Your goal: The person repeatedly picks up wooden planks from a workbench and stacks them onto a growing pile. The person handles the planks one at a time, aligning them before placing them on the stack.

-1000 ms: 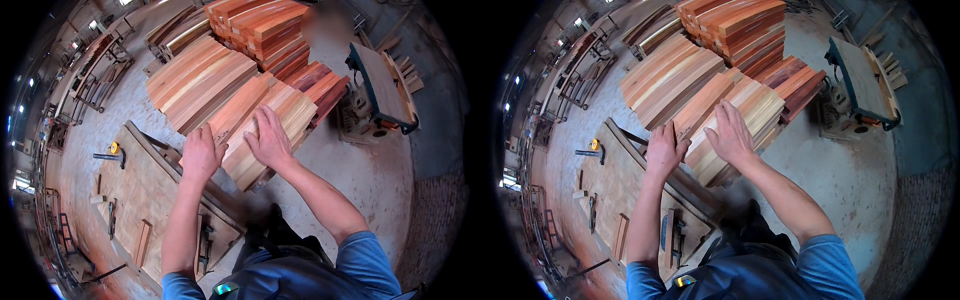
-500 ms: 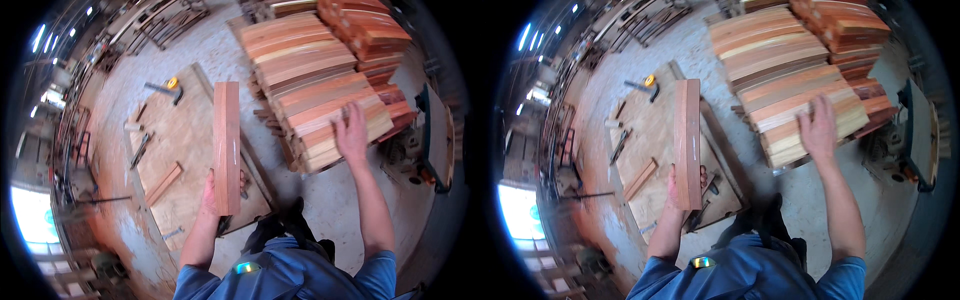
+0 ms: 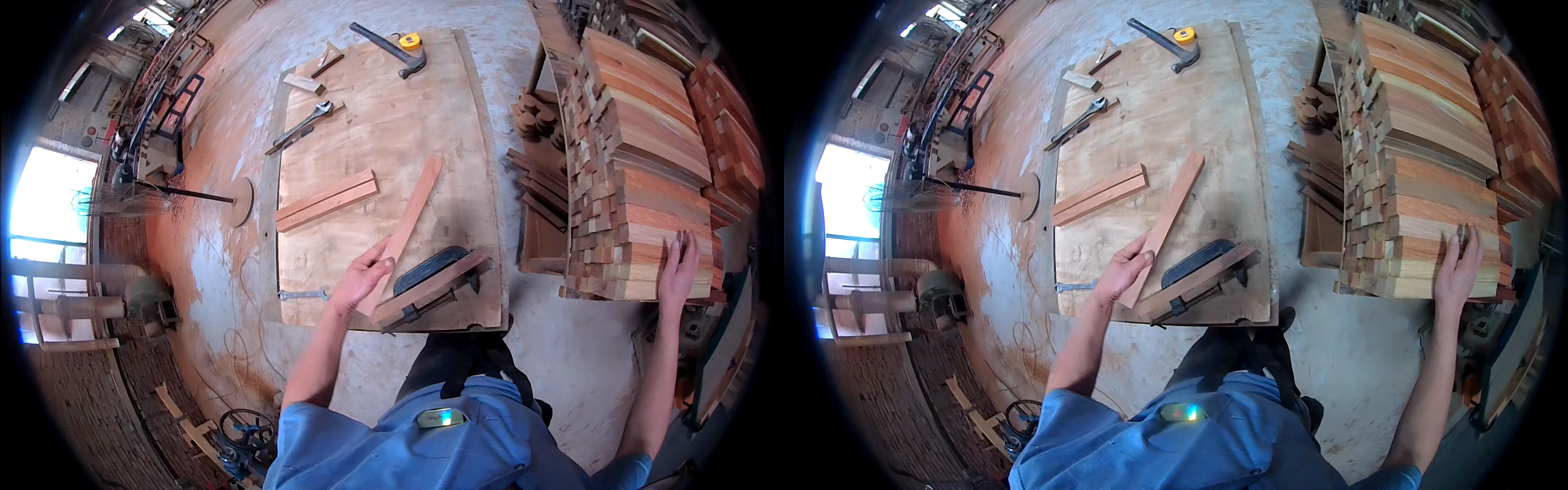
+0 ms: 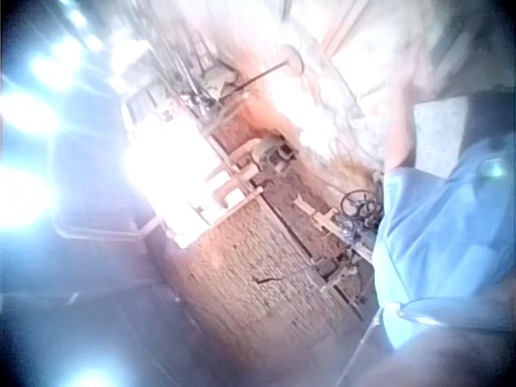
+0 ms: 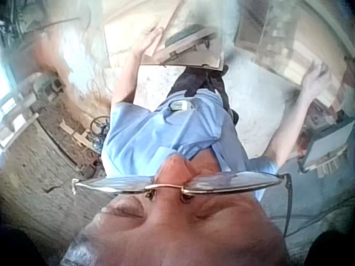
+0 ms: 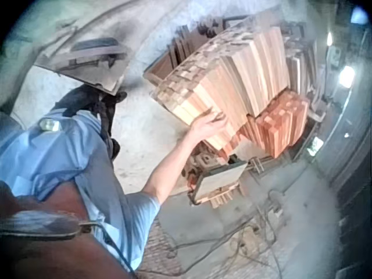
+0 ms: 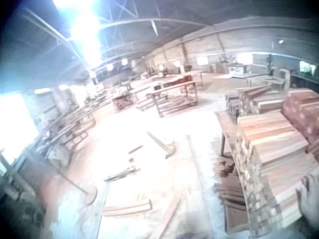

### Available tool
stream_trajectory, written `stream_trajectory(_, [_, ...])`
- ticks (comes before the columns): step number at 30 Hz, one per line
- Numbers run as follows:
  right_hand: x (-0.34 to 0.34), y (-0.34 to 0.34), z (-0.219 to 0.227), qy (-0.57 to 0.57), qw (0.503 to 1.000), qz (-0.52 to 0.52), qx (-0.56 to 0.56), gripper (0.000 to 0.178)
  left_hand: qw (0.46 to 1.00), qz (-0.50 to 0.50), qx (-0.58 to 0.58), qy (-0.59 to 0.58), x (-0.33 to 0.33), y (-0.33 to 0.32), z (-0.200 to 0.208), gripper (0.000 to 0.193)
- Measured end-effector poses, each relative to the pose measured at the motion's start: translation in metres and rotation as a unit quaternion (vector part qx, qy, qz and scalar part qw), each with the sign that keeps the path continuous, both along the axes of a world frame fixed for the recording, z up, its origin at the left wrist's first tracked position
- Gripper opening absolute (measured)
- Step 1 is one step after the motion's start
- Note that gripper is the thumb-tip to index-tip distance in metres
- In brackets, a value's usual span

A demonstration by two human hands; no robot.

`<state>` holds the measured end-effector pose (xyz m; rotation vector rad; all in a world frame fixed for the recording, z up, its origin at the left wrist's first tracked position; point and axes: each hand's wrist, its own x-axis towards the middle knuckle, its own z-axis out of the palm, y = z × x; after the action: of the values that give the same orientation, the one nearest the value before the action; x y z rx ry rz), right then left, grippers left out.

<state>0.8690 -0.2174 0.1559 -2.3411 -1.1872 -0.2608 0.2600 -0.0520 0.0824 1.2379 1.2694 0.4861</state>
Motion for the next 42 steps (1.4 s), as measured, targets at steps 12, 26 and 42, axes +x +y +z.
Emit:
stream_trajectory(12, [0.005,-0.001,-0.001,-0.023,0.999,-0.009,-0.042,0.049,0.798,-0.197,0.268,0.503,-0.136,0.07,-0.039,0.069])
stream_trajectory(26, [-0.042,0.026,0.039,0.009,0.999,-0.036,-0.031,0.047,0.809,-0.232,0.281,0.462,-0.126,0.096,-0.071,0.072])
stream_trajectory(42, [-0.013,-0.013,0.043,0.105,0.988,-0.003,0.114,0.052,0.875,-0.29,0.353,0.158,0.191,-0.009,0.051,0.061])
